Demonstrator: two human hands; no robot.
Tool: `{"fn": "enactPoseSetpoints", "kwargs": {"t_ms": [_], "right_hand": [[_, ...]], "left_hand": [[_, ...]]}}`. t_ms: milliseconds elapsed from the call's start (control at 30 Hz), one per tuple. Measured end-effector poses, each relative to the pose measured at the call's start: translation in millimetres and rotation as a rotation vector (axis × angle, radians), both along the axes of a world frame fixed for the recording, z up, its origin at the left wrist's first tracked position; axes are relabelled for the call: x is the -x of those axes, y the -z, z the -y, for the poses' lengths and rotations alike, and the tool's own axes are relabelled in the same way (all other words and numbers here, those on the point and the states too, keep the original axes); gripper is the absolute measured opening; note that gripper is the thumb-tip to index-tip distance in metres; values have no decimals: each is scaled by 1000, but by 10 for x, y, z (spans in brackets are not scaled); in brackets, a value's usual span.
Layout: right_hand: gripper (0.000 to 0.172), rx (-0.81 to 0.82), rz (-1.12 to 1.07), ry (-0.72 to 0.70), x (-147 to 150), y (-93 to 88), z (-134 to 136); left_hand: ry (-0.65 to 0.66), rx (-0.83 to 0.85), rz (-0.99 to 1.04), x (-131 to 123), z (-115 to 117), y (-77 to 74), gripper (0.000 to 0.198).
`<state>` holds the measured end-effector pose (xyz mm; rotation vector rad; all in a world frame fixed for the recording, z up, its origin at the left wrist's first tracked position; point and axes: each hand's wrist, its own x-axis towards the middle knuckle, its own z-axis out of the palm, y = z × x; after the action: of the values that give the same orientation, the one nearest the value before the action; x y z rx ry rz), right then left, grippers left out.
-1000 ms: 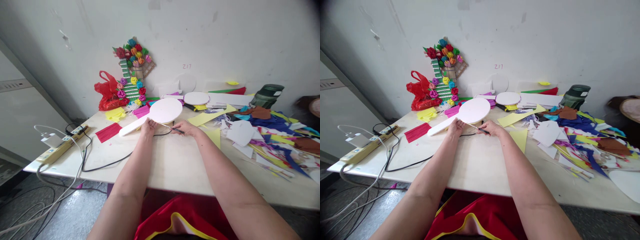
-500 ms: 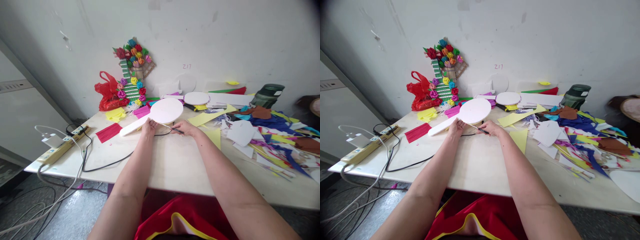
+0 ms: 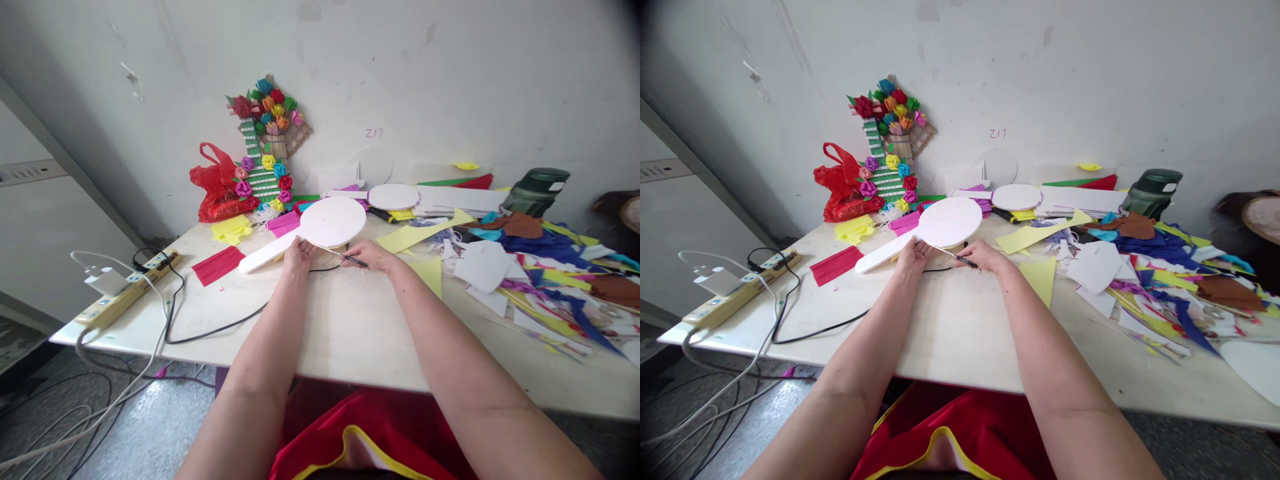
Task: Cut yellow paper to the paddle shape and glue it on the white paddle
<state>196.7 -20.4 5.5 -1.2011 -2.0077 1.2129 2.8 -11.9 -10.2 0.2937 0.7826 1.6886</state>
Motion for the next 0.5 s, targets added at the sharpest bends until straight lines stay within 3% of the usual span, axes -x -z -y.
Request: {"fn": "enactPoseSetpoints", "kwargs": {"t_ms": [500], "right_hand": [[46,41,-60,-18,-18,-8,24]], "left_hand": [[-15,7,66,32,-19,13,17]]}}
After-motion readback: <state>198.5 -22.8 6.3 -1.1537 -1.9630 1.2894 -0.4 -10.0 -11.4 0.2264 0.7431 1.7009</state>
